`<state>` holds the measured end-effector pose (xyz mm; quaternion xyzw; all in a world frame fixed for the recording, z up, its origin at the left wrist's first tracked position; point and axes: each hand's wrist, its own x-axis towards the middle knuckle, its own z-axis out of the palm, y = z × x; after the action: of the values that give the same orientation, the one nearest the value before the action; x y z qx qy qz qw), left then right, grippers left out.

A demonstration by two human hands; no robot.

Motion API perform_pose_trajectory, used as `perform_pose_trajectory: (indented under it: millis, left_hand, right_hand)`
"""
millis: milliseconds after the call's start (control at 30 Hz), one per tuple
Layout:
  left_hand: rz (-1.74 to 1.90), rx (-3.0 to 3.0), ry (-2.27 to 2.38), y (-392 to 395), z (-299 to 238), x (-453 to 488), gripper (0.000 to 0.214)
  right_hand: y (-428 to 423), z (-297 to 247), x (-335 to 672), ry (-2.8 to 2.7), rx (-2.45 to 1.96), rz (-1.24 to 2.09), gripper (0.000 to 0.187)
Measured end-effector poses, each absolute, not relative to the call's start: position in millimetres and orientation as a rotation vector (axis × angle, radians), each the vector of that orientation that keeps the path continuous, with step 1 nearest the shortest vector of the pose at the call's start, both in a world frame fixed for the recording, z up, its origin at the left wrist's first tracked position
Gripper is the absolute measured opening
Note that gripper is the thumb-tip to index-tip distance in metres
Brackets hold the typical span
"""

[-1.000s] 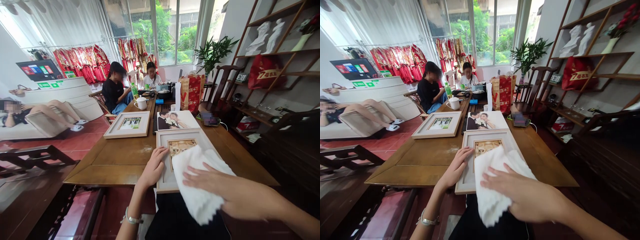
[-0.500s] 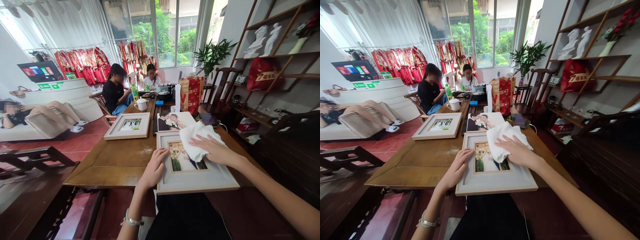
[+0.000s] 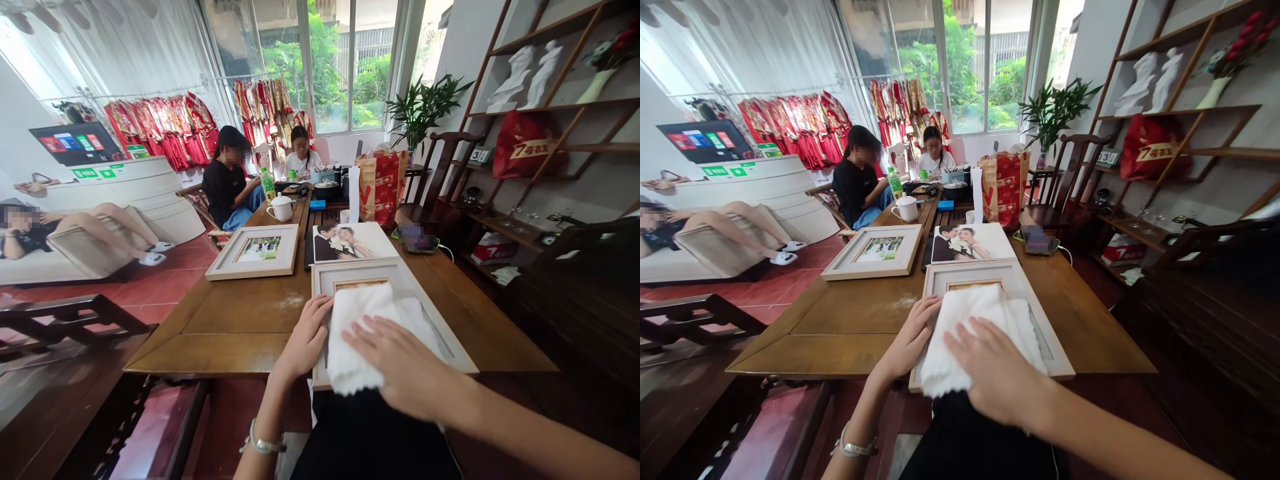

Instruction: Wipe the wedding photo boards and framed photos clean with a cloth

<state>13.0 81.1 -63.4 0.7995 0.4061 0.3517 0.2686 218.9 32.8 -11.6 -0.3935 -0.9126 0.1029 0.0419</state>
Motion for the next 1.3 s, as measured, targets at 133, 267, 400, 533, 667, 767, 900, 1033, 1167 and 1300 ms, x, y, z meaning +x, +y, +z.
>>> perform_pose_trajectory:
  millis: [133, 267, 400, 533, 667, 767, 900, 1033, 1167, 1300]
  left_hand:
    - [0.956, 2.143, 1.092, 81, -64, 13, 0.051]
    - [0.945, 2.148, 1.09, 81, -63, 12, 0.05]
    - [0.939, 2.145, 1.096, 80, -63, 12, 0.046]
    - [0.952, 2.113, 1.124, 80, -64, 12, 0.04]
    - [0.968, 2.1, 1.123, 81, -66, 13, 0.04]
    - [0.978, 2.089, 1.118, 81, -66, 13, 0.04]
    - [0.966, 2.089, 1.132, 80, -64, 13, 0.04]
    - [0.953, 2.13, 1.086, 80, -63, 11, 0.041]
    - [0.952, 2.154, 1.072, 81, -64, 10, 0.044]
    - [0.942, 2.163, 1.073, 81, -65, 10, 0.046]
  right_hand:
    - [-1, 6, 220, -2.806, -1.027, 0.424, 0.077]
    - [6, 19, 232, -2.777, -1.237, 0.294, 0.058]
    - [40, 10, 235, -2.726, -1.494, 0.037, 0.044]
    - [58, -10, 219, -2.648, -1.505, -0.086, 0.05]
    - [35, -12, 197, -2.71, -1.35, 0.16, 0.061]
    - [13, 3, 198, -2.764, -1.121, 0.448, 0.062]
    - [8, 19, 230, -2.767, -1.072, 0.591, 0.06]
    - [37, 11, 268, -2.746, -1.362, 0.393, 0.062]
    - [83, -9, 283, -2.651, -1.532, 0.199, 0.066]
    - [119, -12, 267, -2.516, -1.498, 0.173, 0.063]
